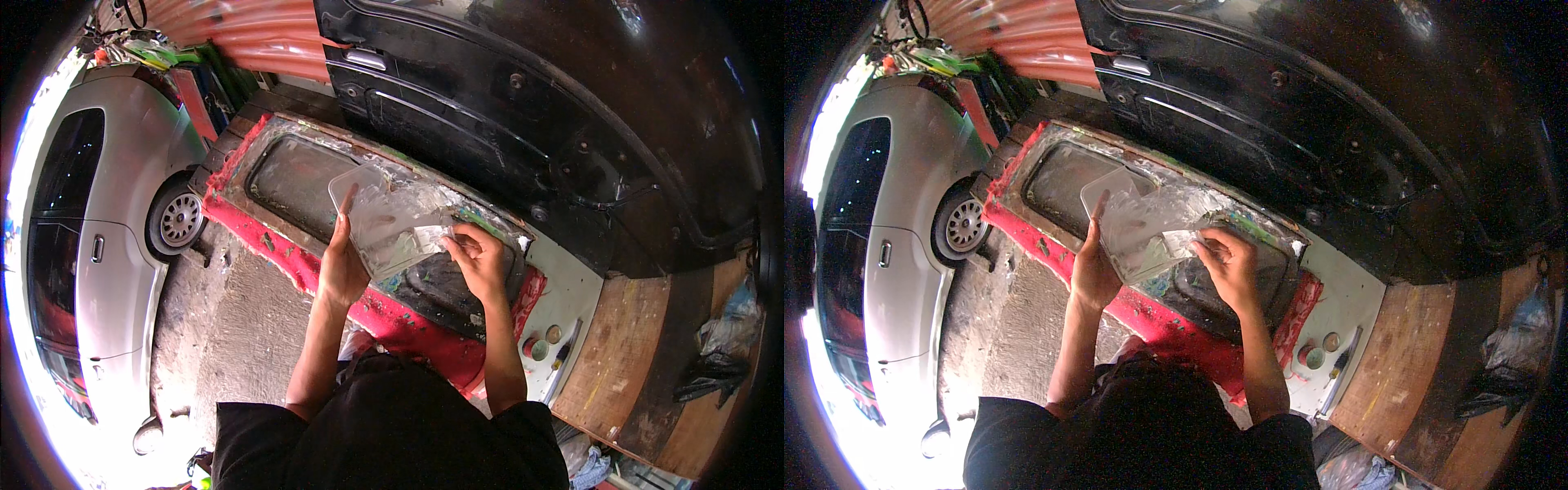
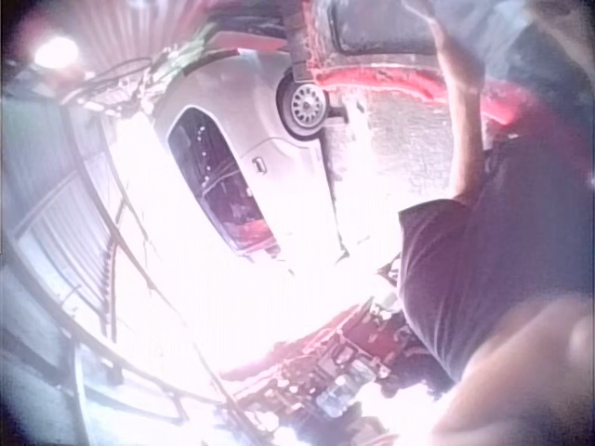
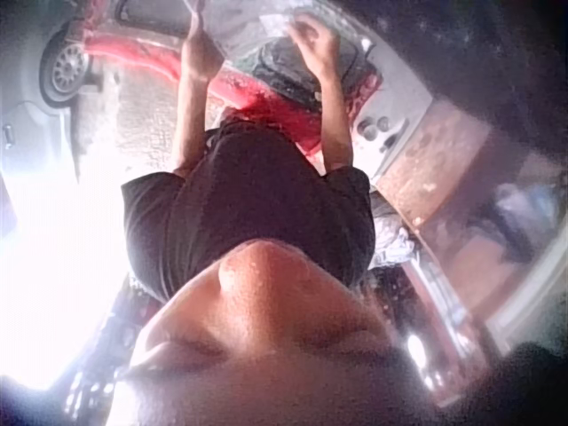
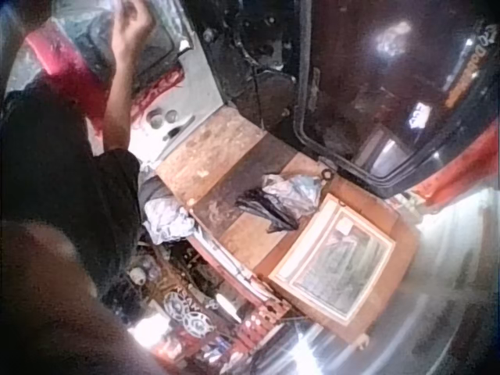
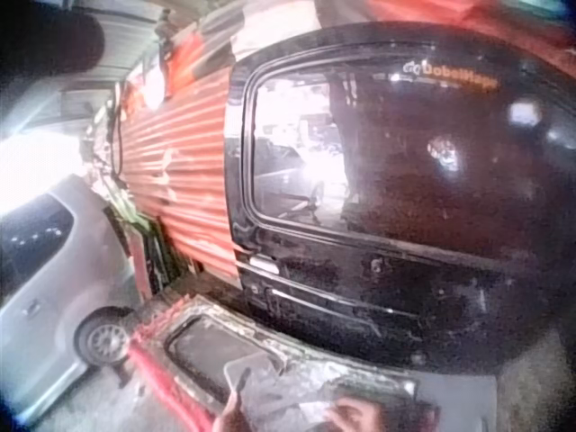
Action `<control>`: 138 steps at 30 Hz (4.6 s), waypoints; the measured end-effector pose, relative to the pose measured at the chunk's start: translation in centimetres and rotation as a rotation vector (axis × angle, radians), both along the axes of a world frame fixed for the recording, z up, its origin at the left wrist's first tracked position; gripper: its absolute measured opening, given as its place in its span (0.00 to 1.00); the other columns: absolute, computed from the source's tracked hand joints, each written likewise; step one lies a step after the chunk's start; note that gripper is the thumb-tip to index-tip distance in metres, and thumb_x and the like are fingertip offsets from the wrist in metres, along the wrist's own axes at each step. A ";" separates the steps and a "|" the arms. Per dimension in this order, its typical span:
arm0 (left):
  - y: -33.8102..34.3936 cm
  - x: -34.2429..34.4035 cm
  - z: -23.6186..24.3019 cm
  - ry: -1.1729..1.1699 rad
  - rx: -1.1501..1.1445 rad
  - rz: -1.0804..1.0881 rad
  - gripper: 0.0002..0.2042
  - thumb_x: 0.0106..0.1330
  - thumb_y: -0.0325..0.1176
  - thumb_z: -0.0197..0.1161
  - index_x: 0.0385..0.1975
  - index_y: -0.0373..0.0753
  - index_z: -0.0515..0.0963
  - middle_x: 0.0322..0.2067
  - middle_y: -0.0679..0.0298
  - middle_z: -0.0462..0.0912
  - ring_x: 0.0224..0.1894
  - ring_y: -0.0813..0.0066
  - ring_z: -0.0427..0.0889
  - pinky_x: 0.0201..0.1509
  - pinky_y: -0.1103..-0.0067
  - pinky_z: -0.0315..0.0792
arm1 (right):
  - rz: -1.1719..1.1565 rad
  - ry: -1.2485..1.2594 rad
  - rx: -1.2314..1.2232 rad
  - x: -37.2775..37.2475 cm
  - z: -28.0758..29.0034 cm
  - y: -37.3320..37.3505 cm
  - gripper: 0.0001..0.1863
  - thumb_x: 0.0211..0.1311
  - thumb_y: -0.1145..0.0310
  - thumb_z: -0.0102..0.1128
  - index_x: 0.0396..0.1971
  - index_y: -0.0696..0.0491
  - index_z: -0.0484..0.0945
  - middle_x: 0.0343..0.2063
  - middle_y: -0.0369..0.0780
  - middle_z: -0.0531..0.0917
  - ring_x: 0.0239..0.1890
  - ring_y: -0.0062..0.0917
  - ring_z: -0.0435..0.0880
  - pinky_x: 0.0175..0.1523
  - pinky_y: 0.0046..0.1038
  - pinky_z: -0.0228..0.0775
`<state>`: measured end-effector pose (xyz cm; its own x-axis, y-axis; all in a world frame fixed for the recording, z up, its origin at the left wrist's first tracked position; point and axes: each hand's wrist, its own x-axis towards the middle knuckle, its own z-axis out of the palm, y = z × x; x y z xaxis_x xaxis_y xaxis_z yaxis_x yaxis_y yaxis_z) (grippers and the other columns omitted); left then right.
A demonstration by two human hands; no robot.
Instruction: The person scoops a white paste from a plastic container using a small spatula and spreads it onto a red car door panel. They repeatedly apply and smooth the filler across the surface, occasionally dipping the spatula into a small can to add more material.
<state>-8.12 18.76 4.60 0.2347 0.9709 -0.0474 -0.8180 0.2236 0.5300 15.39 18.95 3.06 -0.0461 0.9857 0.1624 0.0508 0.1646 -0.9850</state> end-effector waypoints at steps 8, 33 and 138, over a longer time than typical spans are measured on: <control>0.6 -0.1 0.7 -0.001 -0.009 -0.021 0.31 0.79 0.55 0.44 0.78 0.58 0.47 0.61 0.52 0.72 0.64 0.48 0.75 0.66 0.54 0.74 | -0.011 -0.251 0.092 -0.8 1.6 -0.2 0.07 0.64 0.79 0.68 0.40 0.64 0.82 0.36 0.39 0.85 0.39 0.18 0.83 0.45 0.21 0.76; 1.3 1.2 -1.2 0.077 -0.105 0.005 0.26 0.82 0.50 0.40 0.77 0.57 0.52 0.54 0.53 0.75 0.56 0.50 0.81 0.58 0.57 0.80 | 0.025 -0.226 -0.054 -5.1 -0.9 -1.3 0.09 0.60 0.75 0.70 0.40 0.61 0.84 0.33 0.41 0.87 0.32 0.21 0.86 0.39 0.25 0.76; 5.0 3.9 -17.9 0.326 -0.393 0.595 0.32 0.72 0.45 0.45 0.77 0.48 0.54 0.70 0.54 0.63 0.68 0.51 0.68 0.71 0.51 0.65 | -0.394 -0.463 0.160 3.1 -22.2 10.7 0.11 0.57 0.78 0.69 0.41 0.54 0.86 0.36 0.44 0.85 0.41 0.37 0.84 0.46 0.38 0.77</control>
